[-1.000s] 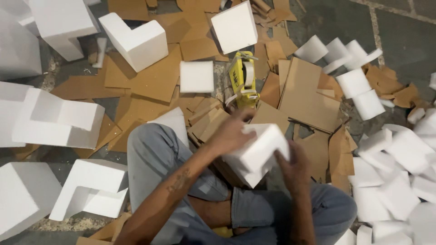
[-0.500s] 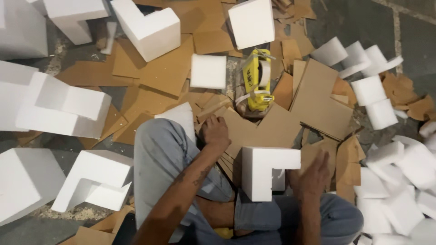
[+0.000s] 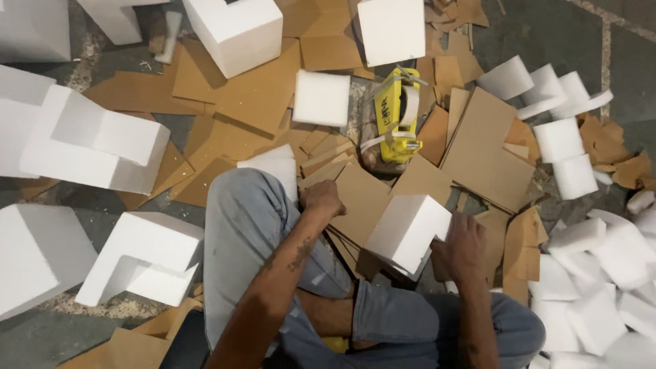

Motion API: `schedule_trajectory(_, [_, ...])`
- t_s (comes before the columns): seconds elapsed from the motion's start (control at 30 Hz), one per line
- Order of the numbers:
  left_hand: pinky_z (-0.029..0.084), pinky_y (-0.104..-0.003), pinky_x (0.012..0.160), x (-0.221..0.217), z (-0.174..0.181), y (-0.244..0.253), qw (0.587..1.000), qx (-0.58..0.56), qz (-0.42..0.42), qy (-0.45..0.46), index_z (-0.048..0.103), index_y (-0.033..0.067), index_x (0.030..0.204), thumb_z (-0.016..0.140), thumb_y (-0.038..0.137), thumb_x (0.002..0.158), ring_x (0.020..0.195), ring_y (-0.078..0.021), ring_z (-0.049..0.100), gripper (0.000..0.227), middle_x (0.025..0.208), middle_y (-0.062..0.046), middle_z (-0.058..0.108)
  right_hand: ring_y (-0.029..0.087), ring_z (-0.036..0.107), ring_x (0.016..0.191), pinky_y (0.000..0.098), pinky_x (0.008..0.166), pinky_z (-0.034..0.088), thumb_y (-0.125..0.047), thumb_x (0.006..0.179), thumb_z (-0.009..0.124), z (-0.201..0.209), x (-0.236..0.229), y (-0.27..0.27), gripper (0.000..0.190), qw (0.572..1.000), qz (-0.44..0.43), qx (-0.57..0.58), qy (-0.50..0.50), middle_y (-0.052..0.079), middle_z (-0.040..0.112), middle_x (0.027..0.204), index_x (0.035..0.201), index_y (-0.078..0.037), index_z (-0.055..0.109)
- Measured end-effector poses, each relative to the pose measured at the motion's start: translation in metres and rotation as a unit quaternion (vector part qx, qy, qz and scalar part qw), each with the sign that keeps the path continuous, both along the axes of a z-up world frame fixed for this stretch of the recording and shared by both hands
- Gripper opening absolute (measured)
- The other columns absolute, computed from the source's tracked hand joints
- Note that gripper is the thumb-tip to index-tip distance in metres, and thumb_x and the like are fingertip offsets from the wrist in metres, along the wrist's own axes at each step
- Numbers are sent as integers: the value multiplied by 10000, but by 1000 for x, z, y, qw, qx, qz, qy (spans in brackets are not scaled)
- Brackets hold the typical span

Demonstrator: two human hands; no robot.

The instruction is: The person sits on the floor and assembles small white boxes using cardboard pieces and a tape dispenser. They repeatedly fold cardboard around the white box shapes and secure them with tape.

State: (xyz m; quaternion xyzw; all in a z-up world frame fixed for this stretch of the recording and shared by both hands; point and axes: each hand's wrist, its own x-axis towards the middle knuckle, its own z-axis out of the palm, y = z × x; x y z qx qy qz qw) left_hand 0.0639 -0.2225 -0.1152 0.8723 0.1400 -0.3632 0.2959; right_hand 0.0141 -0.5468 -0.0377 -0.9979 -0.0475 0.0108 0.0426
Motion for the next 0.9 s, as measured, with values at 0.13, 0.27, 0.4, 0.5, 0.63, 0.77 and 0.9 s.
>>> schedule_trajectory(0.13, [573,-422,928,-2,2,3,999,-7,9,-30,750,81,1151,921,382,687,1149,-305,701,579,1203,-139,733,366,494,1241,475,1094,350,-274,685,808,4,6,8,739,999,34,-2,18,176,589,1268,1338,-40,553])
schedule_trajectory(0.27, [578,-419,910,-1,-1,0,999,-1,4,-38,762,77,1123,914,386,694,1104,-301,728,550,1148,-143,759,362,494,1229,477,1103,339,-260,700,802,15,6,20,702,999,42,8,23,171,595,1259,1324,-37,571])
schedule_trajectory(0.4, [576,-424,897,2,-3,-1,1000,5,4,-27,768,76,1109,921,394,691,1098,-307,722,547,1139,-146,756,385,488,1225,488,1099,337,-249,709,802,20,6,31,678,999,36,-7,40,186,593,1249,1314,-39,580])
schedule_trajectory(0.5, [576,-425,899,5,0,0,1000,4,7,-9,759,83,1117,921,381,697,1103,-299,719,540,1140,-145,755,424,478,1209,503,1070,356,-258,680,812,20,7,34,729,999,5,3,34,218,577,1254,1333,-43,572])
schedule_trajectory(0.63, [585,-424,893,5,5,0,1000,4,4,-4,761,71,1121,915,397,712,1102,-302,722,545,1155,-148,750,445,484,1214,520,1059,386,-279,674,824,21,8,32,749,999,4,-1,45,223,570,1278,1338,-62,556])
schedule_trajectory(0.77, [576,-456,876,-2,6,1,998,12,10,-64,752,72,1137,864,436,755,1074,-318,719,540,1148,-157,748,426,484,1242,530,1028,404,-334,700,856,20,15,31,785,992,-23,-65,105,196,556,1312,1361,-84,515])
schedule_trajectory(0.9, [569,-466,878,-5,0,3,993,4,36,-116,772,63,1105,807,448,795,1047,-340,725,496,1123,-170,753,402,460,1286,549,1029,384,-319,637,893,19,26,36,996,991,-10,-73,110,192,531,1359,1483,-112,407])
